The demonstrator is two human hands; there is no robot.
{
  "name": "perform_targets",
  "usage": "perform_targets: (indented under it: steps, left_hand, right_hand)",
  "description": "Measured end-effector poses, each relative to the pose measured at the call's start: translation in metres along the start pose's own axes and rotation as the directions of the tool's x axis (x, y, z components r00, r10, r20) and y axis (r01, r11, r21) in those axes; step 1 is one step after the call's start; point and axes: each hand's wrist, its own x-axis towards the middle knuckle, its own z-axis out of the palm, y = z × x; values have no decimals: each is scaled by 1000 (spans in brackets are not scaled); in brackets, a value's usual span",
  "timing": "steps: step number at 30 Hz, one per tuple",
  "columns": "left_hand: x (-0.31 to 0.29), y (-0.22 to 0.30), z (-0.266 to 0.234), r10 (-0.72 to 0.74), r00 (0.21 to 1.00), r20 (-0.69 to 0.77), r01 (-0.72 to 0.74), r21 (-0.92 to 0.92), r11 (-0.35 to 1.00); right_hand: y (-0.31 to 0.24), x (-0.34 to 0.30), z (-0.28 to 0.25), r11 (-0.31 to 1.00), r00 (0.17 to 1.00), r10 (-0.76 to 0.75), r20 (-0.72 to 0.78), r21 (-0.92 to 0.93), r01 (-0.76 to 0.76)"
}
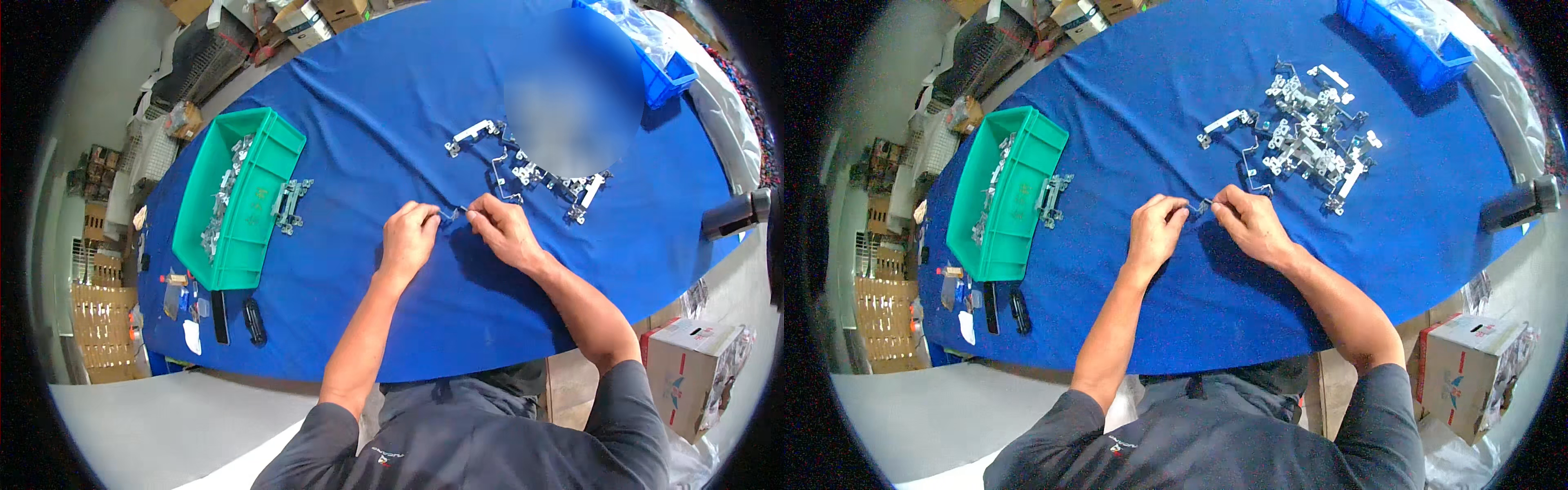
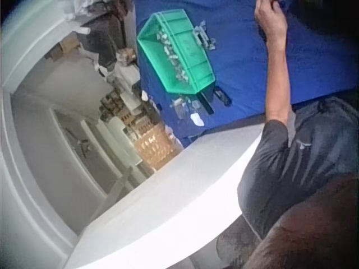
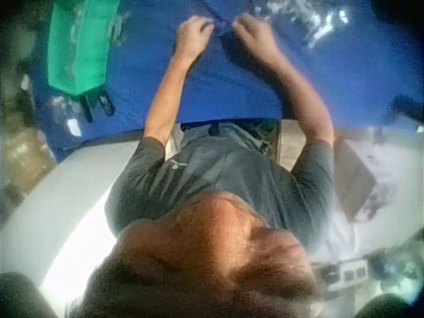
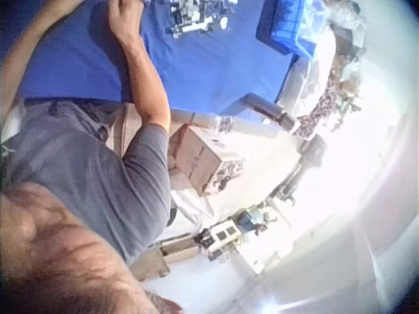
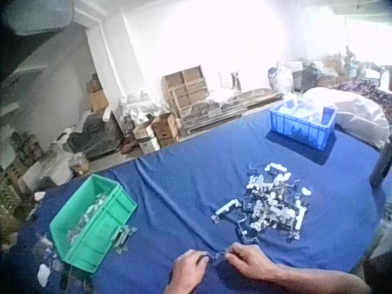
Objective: The person assembles small metal brackets by hand, fitting the component pieces together at a work table.
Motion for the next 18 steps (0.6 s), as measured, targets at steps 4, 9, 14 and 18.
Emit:
perform_targets:
  steps: [4, 9, 14, 18]
  left_hand:
    - [-10, -16, 4, -238, 969, -70, 173, -497, 850]
    - [-15, -12, 3, -360, 933, 15, 267, -701, 662]
    - [-14, -12, 6, -365, 931, 21, 282, -675, 682]
    - [-11, -14, 8, -366, 931, 2, 270, -677, 685]
  right_hand:
    - [2, -1, 5, 999, 999, 16, -27, 31, -15]
    - [-7, 4, 4, 992, 992, 122, 14, 39, -123]
    - [-12, 15, 14, 965, 984, 172, 50, 193, -179]
    - [-9, 24, 19, 966, 993, 118, -8, 231, -113]
